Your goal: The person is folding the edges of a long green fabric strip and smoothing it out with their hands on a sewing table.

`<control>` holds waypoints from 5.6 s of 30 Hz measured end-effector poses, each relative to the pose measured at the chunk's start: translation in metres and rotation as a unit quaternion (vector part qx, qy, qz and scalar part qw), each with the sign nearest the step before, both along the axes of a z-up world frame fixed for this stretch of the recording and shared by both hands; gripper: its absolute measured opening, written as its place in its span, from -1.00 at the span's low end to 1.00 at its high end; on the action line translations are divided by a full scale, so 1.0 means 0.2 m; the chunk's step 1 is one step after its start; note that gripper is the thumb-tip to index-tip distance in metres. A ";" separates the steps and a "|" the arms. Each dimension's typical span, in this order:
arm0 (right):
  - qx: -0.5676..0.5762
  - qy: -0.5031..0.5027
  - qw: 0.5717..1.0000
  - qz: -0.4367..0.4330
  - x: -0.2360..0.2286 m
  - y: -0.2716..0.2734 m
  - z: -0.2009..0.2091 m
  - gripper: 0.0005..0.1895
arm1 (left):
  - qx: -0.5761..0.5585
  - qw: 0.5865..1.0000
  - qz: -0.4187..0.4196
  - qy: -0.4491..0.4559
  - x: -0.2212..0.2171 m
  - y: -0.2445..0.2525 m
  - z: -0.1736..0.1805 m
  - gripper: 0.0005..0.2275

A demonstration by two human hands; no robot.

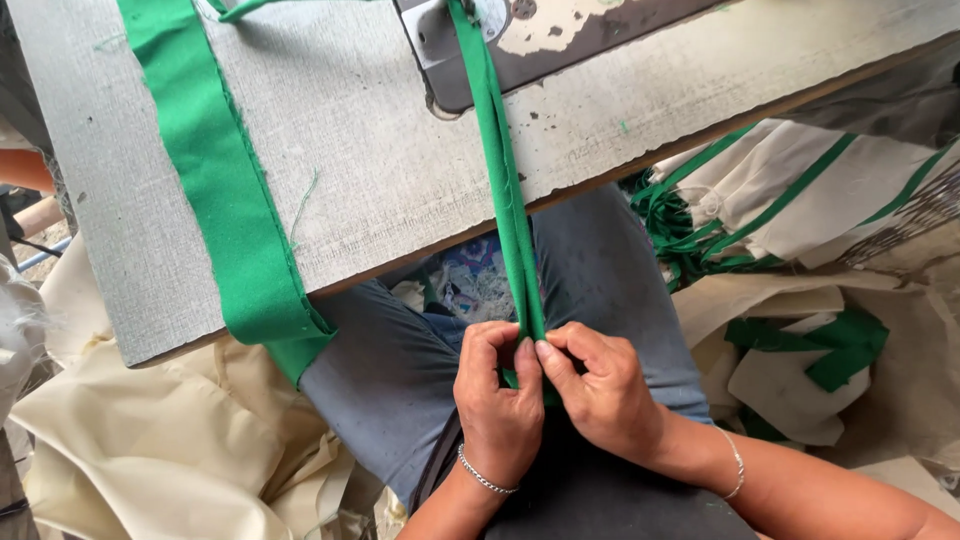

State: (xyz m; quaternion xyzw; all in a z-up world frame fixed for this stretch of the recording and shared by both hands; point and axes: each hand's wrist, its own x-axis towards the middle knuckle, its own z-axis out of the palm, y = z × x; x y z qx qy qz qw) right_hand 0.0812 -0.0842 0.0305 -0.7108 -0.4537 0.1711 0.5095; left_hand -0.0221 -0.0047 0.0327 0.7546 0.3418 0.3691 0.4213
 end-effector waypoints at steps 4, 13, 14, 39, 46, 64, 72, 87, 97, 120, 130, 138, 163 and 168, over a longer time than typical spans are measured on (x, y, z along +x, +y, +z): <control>-0.012 0.031 0.999 0.013 0.00 0.03 0.03 -0.84 | -0.023 1.000 0.001 0.009 -0.04 0.03 -0.02 -0.92; -0.102 0.144 0.984 -0.008 -0.01 0.02 0.01 -0.81 | -0.219 0.973 0.046 -0.061 -0.05 -0.01 -0.04 -0.95; -0.093 0.119 0.989 0.008 -0.01 0.02 0.01 -0.82 | -0.136 0.989 0.028 -0.051 -0.05 -0.01 -0.03 -0.94; 0.103 -0.324 0.914 0.220 0.20 0.12 0.12 -0.70 | 0.227 0.974 -0.027 0.003 -0.06 0.00 0.08 -0.79; 0.202 -0.367 0.867 0.270 0.34 0.15 0.23 -0.75 | 0.148 0.970 -0.190 0.029 -0.06 0.30 0.31 -0.95; 0.182 -0.157 0.940 0.242 0.41 0.03 0.23 -0.89 | 0.445 0.621 -0.591 0.258 0.66 1.06 0.40 -0.73; 0.158 -0.064 0.924 0.344 0.49 0.09 0.21 -0.92 | 0.401 0.623 -0.549 0.387 0.85 1.27 0.43 -0.77; 0.262 -0.242 0.867 0.349 0.50 0.16 0.16 -0.87 | 0.327 0.864 -0.351 0.152 0.70 1.37 0.13 -0.58; 0.288 -0.197 0.880 0.323 0.49 0.11 -0.01 -0.83 | 0.343 0.808 -0.409 0.250 0.24 0.73 0.17 -0.49; 0.260 -0.293 0.861 0.325 0.53 0.10 0.16 -0.77 | 0.518 0.726 -0.418 0.173 0.58 1.09 0.29 -0.73; 0.262 -0.311 0.846 0.345 0.57 0.11 0.21 -0.76 | 0.530 0.694 -0.430 0.228 0.52 1.03 0.37 -0.81; 0.267 -0.304 0.851 0.336 0.57 0.11 0.21 -0.76 | 0.514 0.701 -0.418 0.264 0.62 1.05 0.47 -0.91; 0.302 -0.186 0.915 0.194 0.40 0.03 -0.10 -0.82 | 0.311 0.858 -0.208 0.352 0.62 0.95 0.07 -0.44; 0.293 -0.233 0.904 0.207 0.44 0.02 -0.10 -0.89 | 0.366 0.792 -0.255 0.417 0.45 0.65 0.14 -0.10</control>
